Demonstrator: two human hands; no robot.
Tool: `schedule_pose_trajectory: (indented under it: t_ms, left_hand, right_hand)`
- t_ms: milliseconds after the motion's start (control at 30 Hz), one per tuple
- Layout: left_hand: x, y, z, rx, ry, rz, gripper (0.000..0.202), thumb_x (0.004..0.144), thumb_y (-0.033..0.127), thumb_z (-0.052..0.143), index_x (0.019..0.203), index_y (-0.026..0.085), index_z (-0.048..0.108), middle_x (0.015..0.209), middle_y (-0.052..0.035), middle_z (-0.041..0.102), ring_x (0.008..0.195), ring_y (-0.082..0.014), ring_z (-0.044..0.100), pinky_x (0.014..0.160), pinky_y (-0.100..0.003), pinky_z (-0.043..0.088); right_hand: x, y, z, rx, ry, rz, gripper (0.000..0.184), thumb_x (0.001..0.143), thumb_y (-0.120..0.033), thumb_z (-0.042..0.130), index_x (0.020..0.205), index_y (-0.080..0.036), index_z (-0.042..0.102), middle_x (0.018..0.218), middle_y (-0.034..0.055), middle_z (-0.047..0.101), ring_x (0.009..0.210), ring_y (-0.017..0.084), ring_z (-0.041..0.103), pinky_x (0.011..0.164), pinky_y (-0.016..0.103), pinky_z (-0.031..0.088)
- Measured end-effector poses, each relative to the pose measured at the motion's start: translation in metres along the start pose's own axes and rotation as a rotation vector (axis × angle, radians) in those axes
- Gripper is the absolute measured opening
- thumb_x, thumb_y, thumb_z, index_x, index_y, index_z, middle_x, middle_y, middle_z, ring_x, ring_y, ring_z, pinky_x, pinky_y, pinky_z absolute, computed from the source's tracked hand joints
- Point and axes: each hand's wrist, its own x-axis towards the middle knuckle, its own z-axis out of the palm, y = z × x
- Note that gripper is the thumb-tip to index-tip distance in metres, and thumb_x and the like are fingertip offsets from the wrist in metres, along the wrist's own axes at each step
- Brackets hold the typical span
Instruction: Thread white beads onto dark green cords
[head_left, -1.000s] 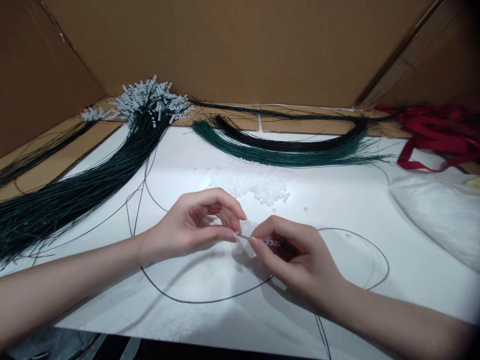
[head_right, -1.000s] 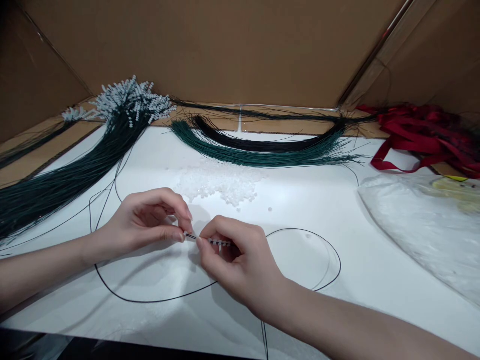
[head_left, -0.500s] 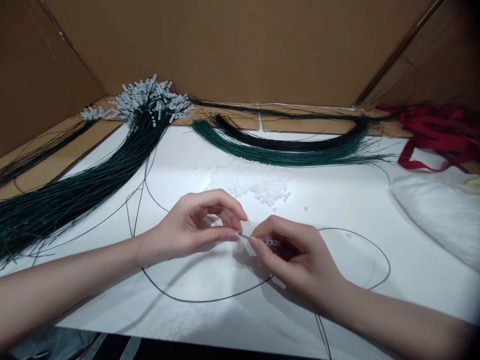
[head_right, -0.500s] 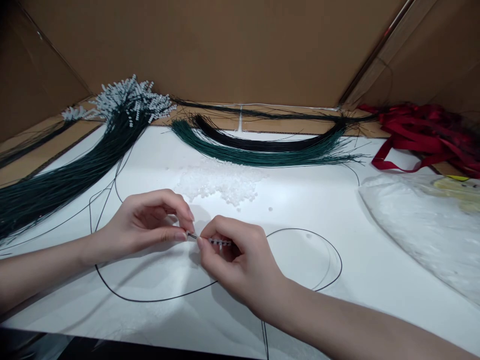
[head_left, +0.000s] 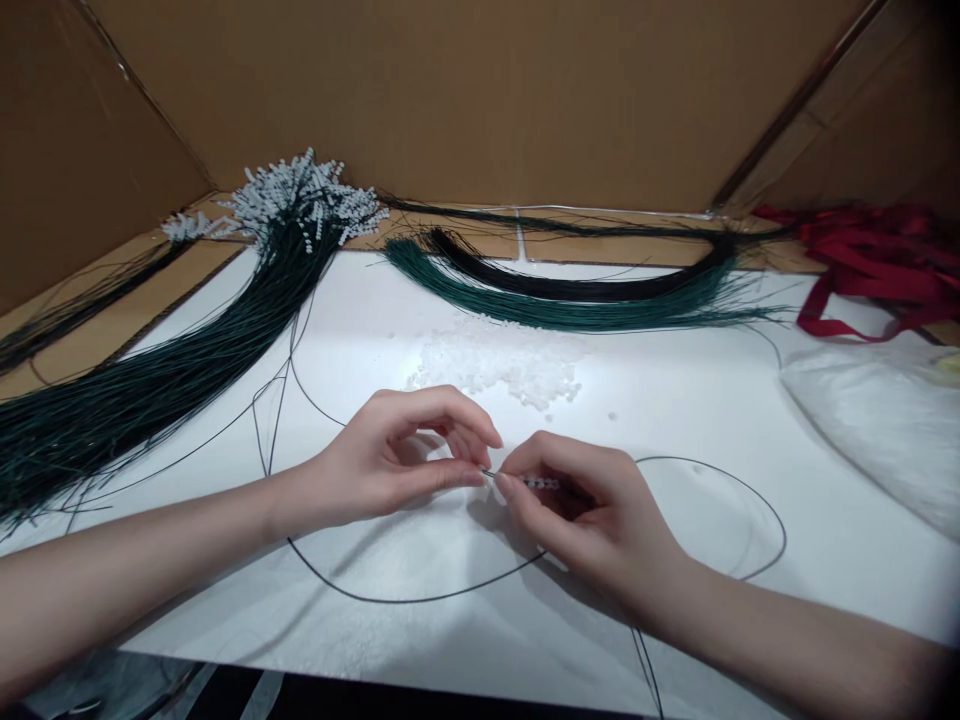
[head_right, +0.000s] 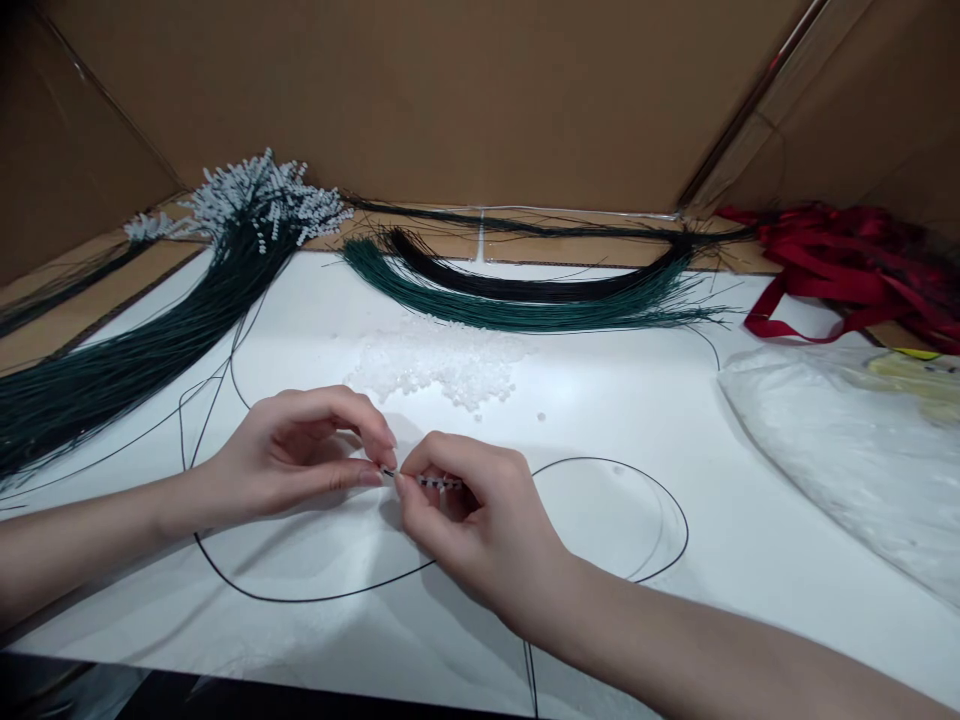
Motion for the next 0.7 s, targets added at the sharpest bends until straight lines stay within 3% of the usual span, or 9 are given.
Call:
schedule_pose_trajectory:
  t_ms: [167,267,467,600,700]
  left_hand:
    - [-0.0007,0.004,0.0029,0.115,0.002,0.133,0.019,0.084,0.011,0.068,0.103,0.016,0.064,0.092,-0.0048,0.069,0.083,-0.0125,0.066,0.074,-0.022,0.055]
    - [-0.0023,0.0043,0.0033,0.135,0.018,0.121,0.021,0.085,0.01,0.066,0.105,0.016,0.063,0.093,-0.0049,0.068,0.083,-0.0125,0.065,0.074,-0.022,0.054]
    - [-0.0048,-0.0003,0.0025,0.063,-0.002,0.069,0.027,0.086,0.007,0.062,0.11,0.019,0.061,0.089,-0.0033,0.063,0.074,-0.01,0.061,0.052,-0.015,0.045]
    - [-0.0035,0.0001,0.0014,0.026,-0.017,0.085,0.026,0.086,0.008,0.062,0.109,0.019,0.062,0.09,-0.0039,0.065,0.078,-0.0117,0.063,0.061,-0.018,0.051]
    - [-0.0034,0.0005,0.001,0.028,-0.009,0.09,0.025,0.086,0.009,0.061,0.108,0.019,0.063,0.092,-0.0047,0.066,0.079,-0.0124,0.063,0.064,-0.02,0.053]
  right_hand:
    - [0.0005,-0.0008,0.0013,0.004,0.017,-0.024,0.013,0.084,-0.012,0.057,0.072,-0.015,0.061,0.058,-0.0053,0.045,0.05,0.006,0.035,0.045,0.019,0.029]
    - [0.0011,-0.0017,0.001,-0.001,0.028,-0.006,0.014,0.085,-0.013,0.057,0.072,-0.015,0.06,0.058,-0.0047,0.047,0.051,0.006,0.036,0.046,0.019,0.03]
    - [-0.0003,0.0007,0.0019,0.061,0.012,0.064,0.008,0.084,-0.019,0.06,0.076,-0.017,0.058,0.058,-0.0057,0.045,0.049,0.006,0.037,0.045,0.019,0.031]
    - [-0.0011,0.0008,0.0025,0.057,0.018,0.065,0.01,0.082,-0.018,0.062,0.091,-0.018,0.058,0.061,-0.0069,0.045,0.048,0.006,0.037,0.044,0.018,0.031]
    - [-0.0007,-0.0007,0.0014,0.009,0.002,0.039,0.009,0.08,-0.012,0.057,0.087,-0.017,0.06,0.056,-0.0077,0.042,0.047,0.005,0.035,0.044,0.018,0.029]
